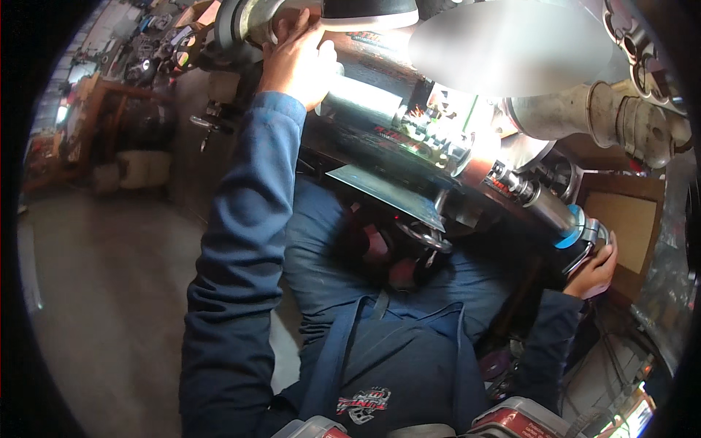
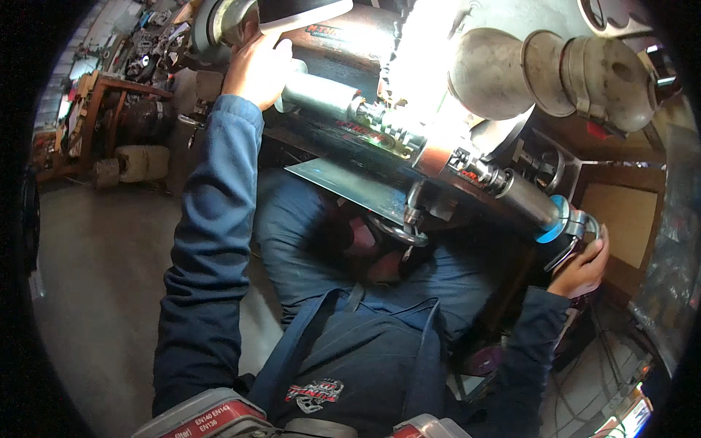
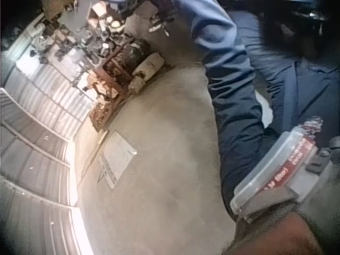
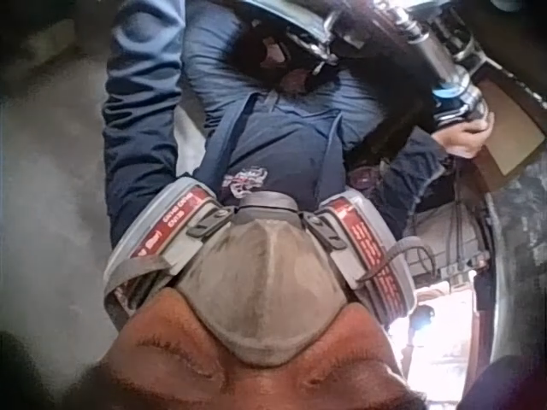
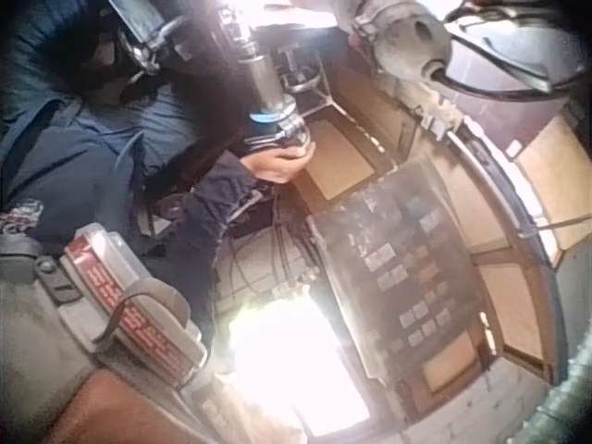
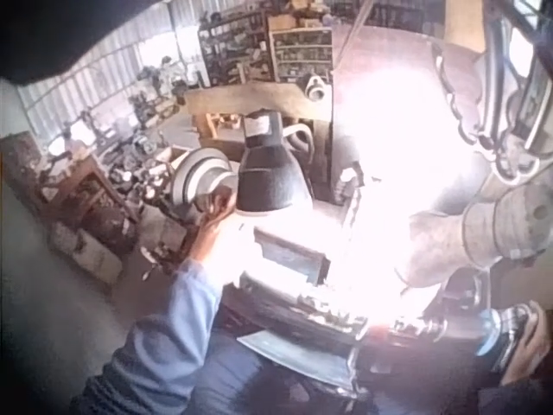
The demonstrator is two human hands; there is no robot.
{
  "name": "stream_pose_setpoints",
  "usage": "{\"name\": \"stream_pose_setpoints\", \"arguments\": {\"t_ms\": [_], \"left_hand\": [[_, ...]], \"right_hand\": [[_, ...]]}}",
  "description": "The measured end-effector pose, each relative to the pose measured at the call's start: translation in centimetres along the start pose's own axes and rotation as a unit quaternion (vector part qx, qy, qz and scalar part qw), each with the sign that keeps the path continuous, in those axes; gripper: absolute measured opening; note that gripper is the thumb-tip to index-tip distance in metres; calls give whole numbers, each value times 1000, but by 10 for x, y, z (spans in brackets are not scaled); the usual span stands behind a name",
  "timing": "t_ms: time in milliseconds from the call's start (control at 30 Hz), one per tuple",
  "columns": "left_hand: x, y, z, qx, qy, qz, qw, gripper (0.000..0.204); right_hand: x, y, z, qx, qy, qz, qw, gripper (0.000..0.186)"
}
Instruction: Grinding a metal valve using a specialized machine tool.
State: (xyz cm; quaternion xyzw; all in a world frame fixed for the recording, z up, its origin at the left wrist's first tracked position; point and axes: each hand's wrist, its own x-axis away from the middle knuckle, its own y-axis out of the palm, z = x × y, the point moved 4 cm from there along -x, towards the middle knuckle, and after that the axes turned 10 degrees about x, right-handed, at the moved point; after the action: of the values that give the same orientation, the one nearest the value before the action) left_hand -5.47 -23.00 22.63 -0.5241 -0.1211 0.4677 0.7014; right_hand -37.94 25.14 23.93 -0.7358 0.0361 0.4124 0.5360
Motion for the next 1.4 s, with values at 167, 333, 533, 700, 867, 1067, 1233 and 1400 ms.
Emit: {"name": "stream_pose_setpoints", "arguments": {"t_ms": [167,333,533,700,867,1067,1233,1400], "left_hand": [[-3,4,-18,-20,-2,-57,998,52],[0,3,-6,-18,-4,-36,999,52],[3,-4,0,-24,9,12,1000,51],[3,-5,7,-4,13,12,1000,51],[8,-12,8,-26,-12,-16,999,51],[8,-9,8,-51,-16,-15,998,52],[6,-7,9,-37,-35,-35,998,52],[4,-7,8,-57,-29,-29,998,52]], "right_hand": [[19,-4,-23,-34,14,108,993,36],[41,8,-8,10,-14,193,981,41],[65,42,8,-75,-61,305,948,47],[70,33,8,60,-146,294,943,47],[20,-14,-19,-35,-39,96,994,42],[-42,3,-6,40,-27,-238,970,26],[-14,-6,-14,41,30,-170,984,28],[50,0,-11,-20,17,125,992,50]]}}
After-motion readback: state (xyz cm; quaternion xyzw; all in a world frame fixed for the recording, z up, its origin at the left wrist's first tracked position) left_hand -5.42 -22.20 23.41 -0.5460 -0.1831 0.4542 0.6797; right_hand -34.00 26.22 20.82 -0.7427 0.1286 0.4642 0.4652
